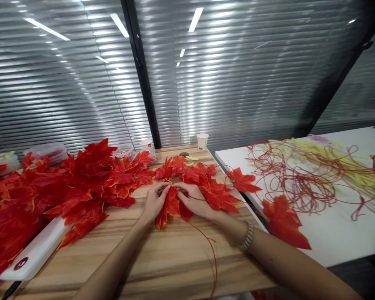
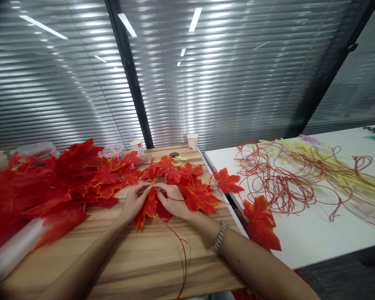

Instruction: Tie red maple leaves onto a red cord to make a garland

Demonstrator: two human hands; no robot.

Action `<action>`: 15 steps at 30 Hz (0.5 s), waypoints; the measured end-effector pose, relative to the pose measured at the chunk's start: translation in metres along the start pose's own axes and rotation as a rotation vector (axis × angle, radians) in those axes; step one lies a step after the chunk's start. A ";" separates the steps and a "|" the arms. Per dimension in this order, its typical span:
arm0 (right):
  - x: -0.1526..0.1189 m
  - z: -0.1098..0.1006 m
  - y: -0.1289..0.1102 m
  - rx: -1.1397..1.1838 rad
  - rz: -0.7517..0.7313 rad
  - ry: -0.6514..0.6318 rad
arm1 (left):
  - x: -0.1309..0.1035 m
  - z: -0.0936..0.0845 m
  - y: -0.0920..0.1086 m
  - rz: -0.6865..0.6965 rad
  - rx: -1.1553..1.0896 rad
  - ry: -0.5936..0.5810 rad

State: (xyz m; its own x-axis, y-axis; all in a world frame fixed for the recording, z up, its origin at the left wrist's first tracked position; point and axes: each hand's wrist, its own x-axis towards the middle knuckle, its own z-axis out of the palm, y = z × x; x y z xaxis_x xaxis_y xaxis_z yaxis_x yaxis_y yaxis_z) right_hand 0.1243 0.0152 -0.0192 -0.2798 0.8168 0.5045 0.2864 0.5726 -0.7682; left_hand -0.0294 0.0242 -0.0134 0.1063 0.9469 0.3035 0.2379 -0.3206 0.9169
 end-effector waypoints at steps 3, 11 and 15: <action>0.000 0.000 0.000 -0.001 -0.010 -0.010 | 0.000 0.000 -0.001 0.007 -0.006 -0.009; 0.000 0.000 0.000 -0.001 -0.028 -0.022 | 0.001 0.000 -0.003 0.011 -0.003 -0.022; 0.000 0.000 0.001 0.000 -0.026 -0.034 | 0.000 0.000 -0.002 0.006 -0.004 -0.032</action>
State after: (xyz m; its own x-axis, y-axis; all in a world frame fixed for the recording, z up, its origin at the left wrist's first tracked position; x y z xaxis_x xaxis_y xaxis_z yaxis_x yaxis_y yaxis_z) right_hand 0.1249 0.0154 -0.0200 -0.3177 0.7990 0.5105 0.2786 0.5933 -0.7553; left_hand -0.0296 0.0250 -0.0157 0.1387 0.9436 0.3005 0.2329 -0.3261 0.9162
